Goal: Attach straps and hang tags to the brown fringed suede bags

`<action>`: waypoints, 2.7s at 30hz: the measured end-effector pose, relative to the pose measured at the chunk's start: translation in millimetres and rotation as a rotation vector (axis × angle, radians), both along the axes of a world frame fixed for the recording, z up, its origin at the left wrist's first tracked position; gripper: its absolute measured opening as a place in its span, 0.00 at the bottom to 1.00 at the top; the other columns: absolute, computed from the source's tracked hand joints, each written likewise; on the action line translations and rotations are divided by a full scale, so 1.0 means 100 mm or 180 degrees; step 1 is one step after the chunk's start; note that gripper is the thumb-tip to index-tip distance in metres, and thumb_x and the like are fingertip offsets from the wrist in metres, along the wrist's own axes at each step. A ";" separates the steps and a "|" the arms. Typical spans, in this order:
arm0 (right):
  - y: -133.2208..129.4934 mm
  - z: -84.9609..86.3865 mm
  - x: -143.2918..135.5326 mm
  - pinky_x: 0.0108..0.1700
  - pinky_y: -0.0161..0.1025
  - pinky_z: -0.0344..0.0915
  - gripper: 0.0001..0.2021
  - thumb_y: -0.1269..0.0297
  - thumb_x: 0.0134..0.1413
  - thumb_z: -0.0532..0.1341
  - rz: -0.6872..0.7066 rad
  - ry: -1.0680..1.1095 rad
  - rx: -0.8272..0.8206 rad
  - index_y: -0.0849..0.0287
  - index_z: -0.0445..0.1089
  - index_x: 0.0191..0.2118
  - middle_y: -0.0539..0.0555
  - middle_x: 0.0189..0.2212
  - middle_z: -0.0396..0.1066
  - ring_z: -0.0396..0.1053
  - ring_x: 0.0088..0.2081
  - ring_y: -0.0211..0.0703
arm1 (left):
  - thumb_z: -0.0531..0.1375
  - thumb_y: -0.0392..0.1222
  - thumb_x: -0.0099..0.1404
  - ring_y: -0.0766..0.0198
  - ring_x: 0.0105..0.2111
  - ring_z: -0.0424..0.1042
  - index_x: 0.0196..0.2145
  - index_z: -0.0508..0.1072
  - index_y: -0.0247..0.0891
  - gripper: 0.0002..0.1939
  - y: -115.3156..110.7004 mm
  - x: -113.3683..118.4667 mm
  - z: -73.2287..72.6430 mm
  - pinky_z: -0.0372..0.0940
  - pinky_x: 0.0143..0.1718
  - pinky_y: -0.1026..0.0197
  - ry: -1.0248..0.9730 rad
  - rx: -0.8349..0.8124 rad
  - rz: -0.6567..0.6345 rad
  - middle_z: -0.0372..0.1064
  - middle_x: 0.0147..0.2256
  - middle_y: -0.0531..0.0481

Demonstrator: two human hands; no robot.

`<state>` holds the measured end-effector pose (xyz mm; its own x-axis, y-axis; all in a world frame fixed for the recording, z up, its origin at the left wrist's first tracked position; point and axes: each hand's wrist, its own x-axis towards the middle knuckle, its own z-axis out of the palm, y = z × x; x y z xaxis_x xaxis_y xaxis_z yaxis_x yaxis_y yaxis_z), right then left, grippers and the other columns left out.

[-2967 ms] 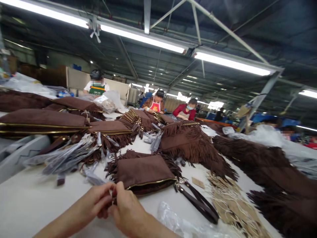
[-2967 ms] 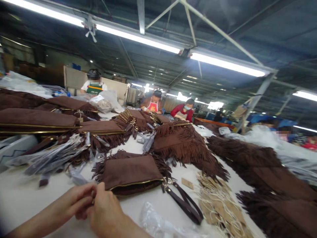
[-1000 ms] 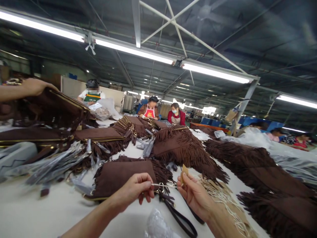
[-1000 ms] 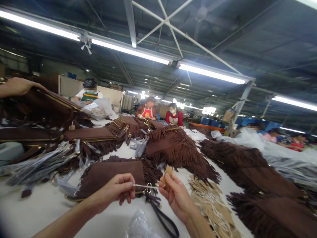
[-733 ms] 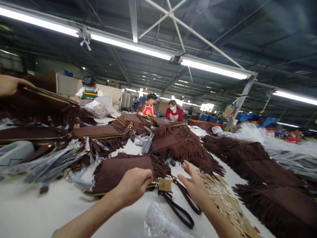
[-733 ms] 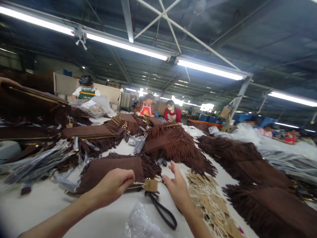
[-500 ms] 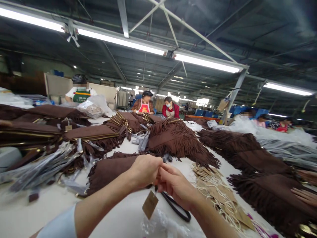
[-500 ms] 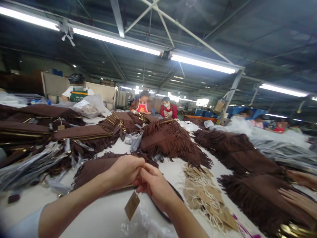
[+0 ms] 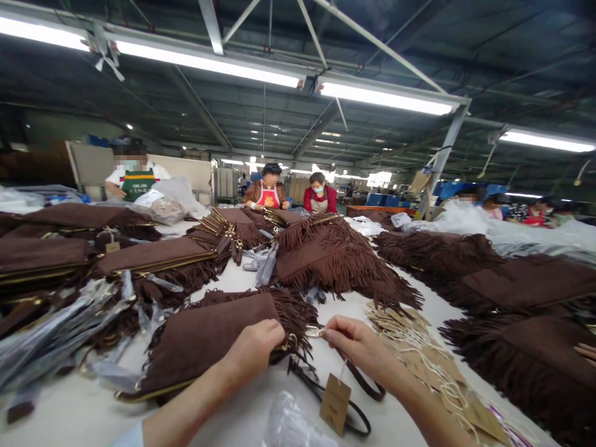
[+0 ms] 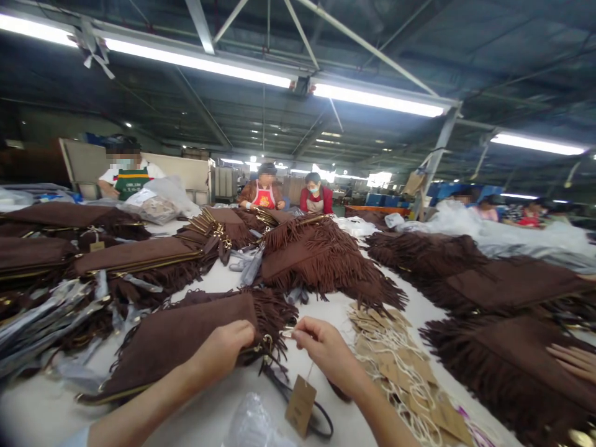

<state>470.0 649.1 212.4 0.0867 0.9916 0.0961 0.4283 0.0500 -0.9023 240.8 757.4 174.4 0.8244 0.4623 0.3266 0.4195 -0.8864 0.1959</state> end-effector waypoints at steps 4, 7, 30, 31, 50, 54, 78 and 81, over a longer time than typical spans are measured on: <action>0.14 -0.18 -0.01 0.20 0.33 0.44 0.09 0.60 0.50 0.58 -0.0045 -0.0014 -0.0222 0.58 0.64 0.24 0.46 0.19 0.62 0.50 0.18 0.32 | 0.50 0.24 0.57 0.59 0.38 0.65 0.33 0.68 0.37 0.13 -0.01 -0.18 0.21 0.60 0.41 0.60 -0.0047 -0.0009 -0.0003 0.69 0.36 0.47; 0.31 -0.37 -0.10 0.19 0.32 0.45 0.08 0.66 0.49 0.57 -0.0105 -0.0028 -0.0430 0.58 0.62 0.22 0.46 0.18 0.65 0.51 0.16 0.32 | 0.54 0.27 0.59 0.55 0.48 0.62 0.44 0.69 0.40 0.17 -0.15 -0.06 0.16 0.58 0.48 0.55 0.0213 0.0261 -0.0384 0.67 0.48 0.45; 0.69 -0.23 -0.55 0.31 0.34 0.58 0.12 0.56 0.53 0.59 0.0231 0.0020 0.0386 0.59 0.70 0.27 0.49 0.24 0.65 0.62 0.30 0.40 | 0.60 0.43 0.57 0.60 0.38 0.68 0.32 0.60 0.40 0.11 0.14 -0.12 0.07 0.61 0.44 0.59 -0.2617 -0.3333 0.0055 0.71 0.35 0.52; 0.72 -0.23 -0.55 0.32 0.34 0.58 0.12 0.57 0.54 0.59 0.0223 -0.0052 0.0445 0.59 0.70 0.26 0.49 0.24 0.65 0.62 0.30 0.41 | 0.60 0.43 0.57 0.60 0.37 0.68 0.32 0.60 0.40 0.11 0.13 -0.13 0.09 0.61 0.43 0.59 -0.2623 -0.3425 0.0025 0.71 0.35 0.52; 0.82 -0.10 -0.48 0.25 0.34 0.46 0.11 0.60 0.49 0.59 0.0956 -0.0327 0.0058 0.62 0.73 0.25 0.46 0.18 0.57 0.51 0.23 0.35 | 0.64 0.43 0.53 0.64 0.35 0.68 0.34 0.60 0.39 0.17 0.15 -0.25 0.08 0.60 0.40 0.61 -0.2780 -0.4244 -0.0024 0.70 0.32 0.55; 0.82 -0.05 -0.45 0.25 0.33 0.47 0.10 0.62 0.47 0.59 0.1177 -0.0304 -0.0050 0.62 0.72 0.24 0.45 0.18 0.57 0.52 0.23 0.35 | 0.63 0.43 0.52 0.63 0.35 0.69 0.34 0.60 0.39 0.16 0.16 -0.26 0.08 0.60 0.41 0.60 -0.2697 -0.4228 -0.0041 0.71 0.32 0.54; 0.68 -0.05 -0.71 0.34 0.36 0.56 0.16 0.65 0.62 0.52 0.0853 -0.1664 0.0518 0.57 0.71 0.26 0.52 0.27 0.71 0.68 0.31 0.43 | 0.60 0.37 0.50 0.63 0.34 0.65 0.31 0.63 0.38 0.10 0.22 -0.20 -0.05 0.59 0.42 0.60 -0.2692 -0.3836 0.0168 0.67 0.31 0.54; 0.65 -0.13 -0.77 0.35 0.37 0.56 0.11 0.68 0.61 0.52 0.0707 -0.1649 0.0502 0.56 0.70 0.44 0.51 0.30 0.73 0.69 0.33 0.45 | 0.58 0.36 0.49 0.63 0.34 0.63 0.31 0.65 0.37 0.09 0.23 -0.20 -0.06 0.58 0.40 0.61 -0.2607 -0.3597 0.0352 0.63 0.29 0.55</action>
<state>393.1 714.2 199.3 -0.2194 0.9508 0.2186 0.7755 0.3059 -0.5523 221.1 780.1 168.8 0.5256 0.8444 0.1034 -0.1035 -0.0572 0.9930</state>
